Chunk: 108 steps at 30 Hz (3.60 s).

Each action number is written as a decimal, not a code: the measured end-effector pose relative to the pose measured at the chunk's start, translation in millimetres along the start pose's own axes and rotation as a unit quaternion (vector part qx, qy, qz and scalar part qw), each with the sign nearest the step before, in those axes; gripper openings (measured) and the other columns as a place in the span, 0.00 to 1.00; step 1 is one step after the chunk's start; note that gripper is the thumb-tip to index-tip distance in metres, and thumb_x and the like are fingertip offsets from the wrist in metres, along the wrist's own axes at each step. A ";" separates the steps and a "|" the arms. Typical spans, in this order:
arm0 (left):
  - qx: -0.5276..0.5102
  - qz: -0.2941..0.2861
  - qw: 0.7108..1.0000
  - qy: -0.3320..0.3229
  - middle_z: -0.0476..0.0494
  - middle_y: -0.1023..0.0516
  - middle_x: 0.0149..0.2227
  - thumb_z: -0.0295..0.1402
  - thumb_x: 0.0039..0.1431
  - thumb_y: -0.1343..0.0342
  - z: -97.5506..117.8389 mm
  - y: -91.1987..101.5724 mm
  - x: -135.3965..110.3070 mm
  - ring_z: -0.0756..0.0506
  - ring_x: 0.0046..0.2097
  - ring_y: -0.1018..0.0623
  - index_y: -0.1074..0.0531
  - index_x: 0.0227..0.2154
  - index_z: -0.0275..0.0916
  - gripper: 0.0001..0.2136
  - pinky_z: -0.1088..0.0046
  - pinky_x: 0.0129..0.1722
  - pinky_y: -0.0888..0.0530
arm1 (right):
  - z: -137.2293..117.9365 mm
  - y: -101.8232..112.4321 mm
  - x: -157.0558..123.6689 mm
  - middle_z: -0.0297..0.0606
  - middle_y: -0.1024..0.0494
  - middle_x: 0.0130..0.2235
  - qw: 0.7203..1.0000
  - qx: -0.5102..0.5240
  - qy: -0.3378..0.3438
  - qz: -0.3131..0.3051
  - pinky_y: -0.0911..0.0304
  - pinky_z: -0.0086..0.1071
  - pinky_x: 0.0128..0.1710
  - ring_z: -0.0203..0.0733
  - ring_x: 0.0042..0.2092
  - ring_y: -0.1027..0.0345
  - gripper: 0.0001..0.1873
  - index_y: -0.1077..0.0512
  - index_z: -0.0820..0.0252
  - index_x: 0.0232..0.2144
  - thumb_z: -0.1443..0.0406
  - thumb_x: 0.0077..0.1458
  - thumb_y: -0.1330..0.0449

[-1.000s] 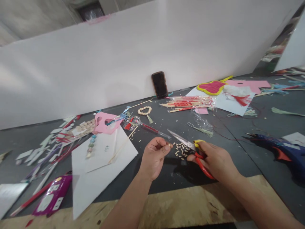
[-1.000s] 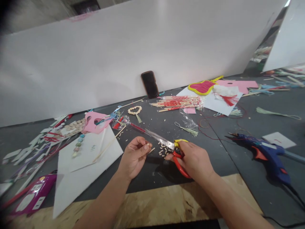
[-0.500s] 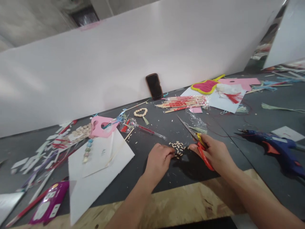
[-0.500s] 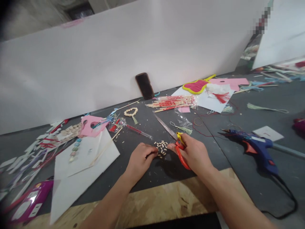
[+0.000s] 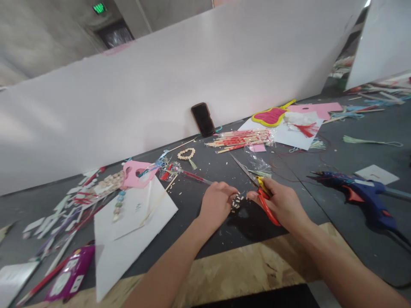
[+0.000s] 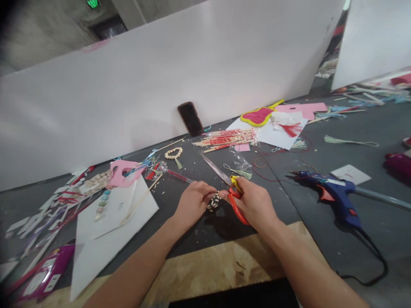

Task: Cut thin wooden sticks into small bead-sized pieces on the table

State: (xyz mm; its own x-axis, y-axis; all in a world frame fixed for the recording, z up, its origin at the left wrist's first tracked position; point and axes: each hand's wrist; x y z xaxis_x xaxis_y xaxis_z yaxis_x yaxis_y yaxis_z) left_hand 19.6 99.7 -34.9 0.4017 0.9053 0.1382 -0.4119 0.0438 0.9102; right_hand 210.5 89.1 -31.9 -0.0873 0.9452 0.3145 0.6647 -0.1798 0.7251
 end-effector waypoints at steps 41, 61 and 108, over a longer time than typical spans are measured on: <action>-0.718 0.125 0.647 0.223 0.52 0.29 0.22 0.28 0.41 0.33 -14.3 14.1 -20.7 0.56 0.22 0.37 0.27 0.25 0.35 0.08 0.80 0.23 0.40 | -2.8 -6.6 -5.4 0.38 0.25 0.32 0.969 -0.176 0.148 -0.086 0.40 0.32 0.29 0.44 0.35 0.31 0.17 0.35 0.56 0.34 0.49 0.52 0.44; -0.760 0.119 0.613 0.179 0.54 0.32 0.25 0.23 0.42 0.35 -12.2 13.2 -22.5 0.56 0.25 0.35 0.31 0.29 0.37 0.12 0.79 0.26 0.38 | -2.5 -11.1 -7.1 0.40 0.27 0.35 0.966 -0.161 0.169 -0.110 0.37 0.37 0.34 0.48 0.39 0.32 0.16 0.38 0.56 0.34 0.52 0.52 0.41; -0.400 0.121 0.893 0.169 0.51 0.27 0.27 0.25 0.48 0.39 -17.9 4.7 -26.0 0.50 0.29 0.31 0.29 0.27 0.40 0.05 0.75 0.31 0.36 | -0.4 1.3 2.8 0.29 0.36 0.17 0.999 -0.042 -0.027 -0.015 0.50 0.28 0.20 0.34 0.19 0.47 0.25 0.41 0.53 0.21 0.41 0.50 0.49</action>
State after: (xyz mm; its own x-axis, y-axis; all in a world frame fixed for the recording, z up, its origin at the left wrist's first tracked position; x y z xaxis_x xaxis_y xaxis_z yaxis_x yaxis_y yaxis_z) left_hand -7.4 84.0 -41.2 0.0088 0.9990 0.0440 -0.9599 -0.0039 0.2803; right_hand 210.9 91.5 -29.8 -0.0650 0.9632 0.2608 0.5970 -0.1719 0.7836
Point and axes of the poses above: each hand's wrist, its own x-axis towards the middle knuckle, its own y-axis out of the back of the hand, z = x × y
